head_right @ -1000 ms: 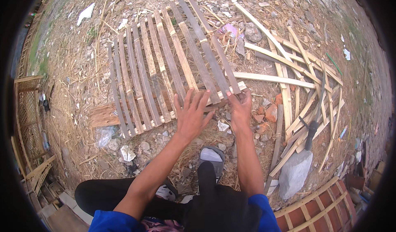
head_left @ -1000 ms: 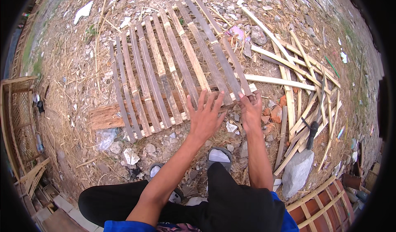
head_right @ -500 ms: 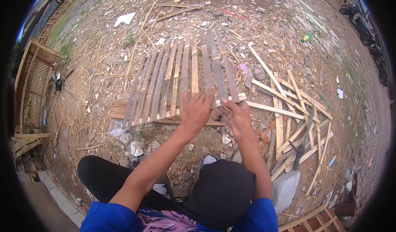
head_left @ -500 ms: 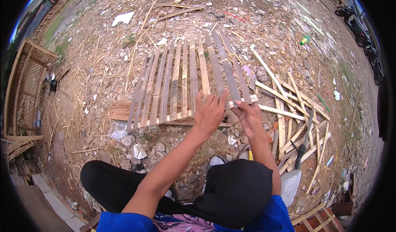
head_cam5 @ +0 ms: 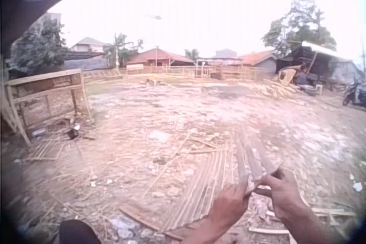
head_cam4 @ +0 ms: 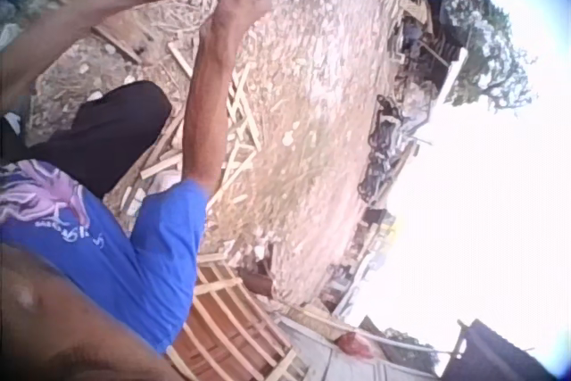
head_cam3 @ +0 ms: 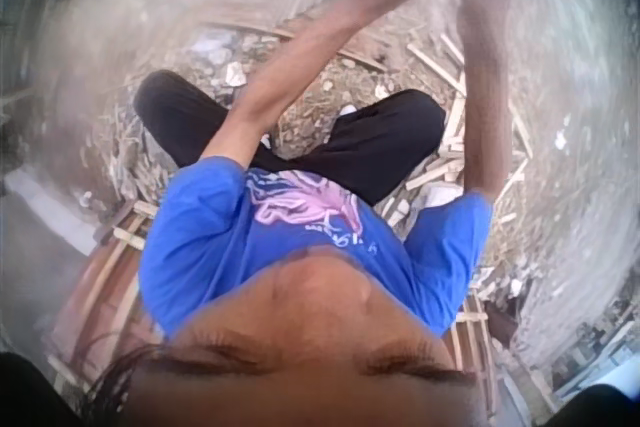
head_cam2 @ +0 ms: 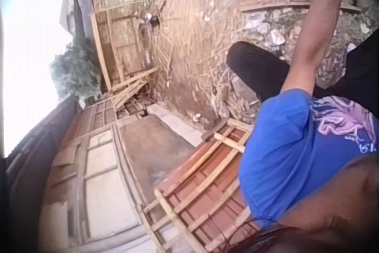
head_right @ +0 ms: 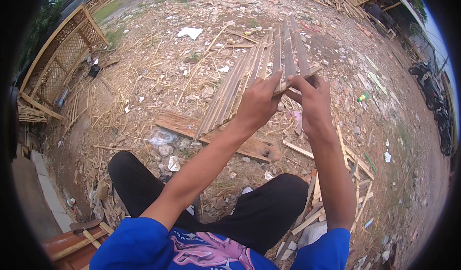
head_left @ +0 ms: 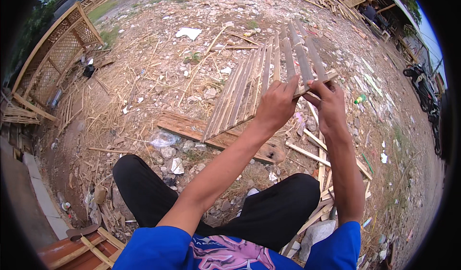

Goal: The person aligns bamboo slats along a wooden strip, inserts nails by hand, and secures them in place using a hammer.

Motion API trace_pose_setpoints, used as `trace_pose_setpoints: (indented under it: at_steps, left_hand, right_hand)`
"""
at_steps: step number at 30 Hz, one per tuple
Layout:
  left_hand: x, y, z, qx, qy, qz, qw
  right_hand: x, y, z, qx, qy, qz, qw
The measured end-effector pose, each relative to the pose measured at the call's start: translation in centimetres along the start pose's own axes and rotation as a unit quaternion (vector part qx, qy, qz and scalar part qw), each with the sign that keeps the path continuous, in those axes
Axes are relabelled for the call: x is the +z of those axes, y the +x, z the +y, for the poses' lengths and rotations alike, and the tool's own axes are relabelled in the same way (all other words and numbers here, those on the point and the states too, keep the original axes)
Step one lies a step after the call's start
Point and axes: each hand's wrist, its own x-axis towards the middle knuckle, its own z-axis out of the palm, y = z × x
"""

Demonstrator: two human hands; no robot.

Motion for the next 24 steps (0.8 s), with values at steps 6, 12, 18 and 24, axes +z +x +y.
trace_pose_setpoints:
  at_steps: [6,12,18,24]
  left_hand:
    - [0.1,2.1,2.3,0.015,-0.125,0.193,0.973]
    - [5.3,-1.7,-1.4,-0.136,-0.132,0.318,0.929]
    - [10.0,-9.1,-5.9,-0.258,-0.108,0.325,0.903]
    - [13.4,-18.1,-6.9,-0.421,-0.177,0.269,0.848]
  right_hand:
    - [2.5,-1.5,-5.3,-0.176,-0.201,-0.004,0.964]
    - [8.3,-1.6,-1.8,-0.299,-0.472,-0.048,0.828]
    - [12.8,0.3,5.9,-0.233,-0.59,-0.162,0.756]
    - [14.7,0.3,15.2,-0.28,-0.627,-0.213,0.695]
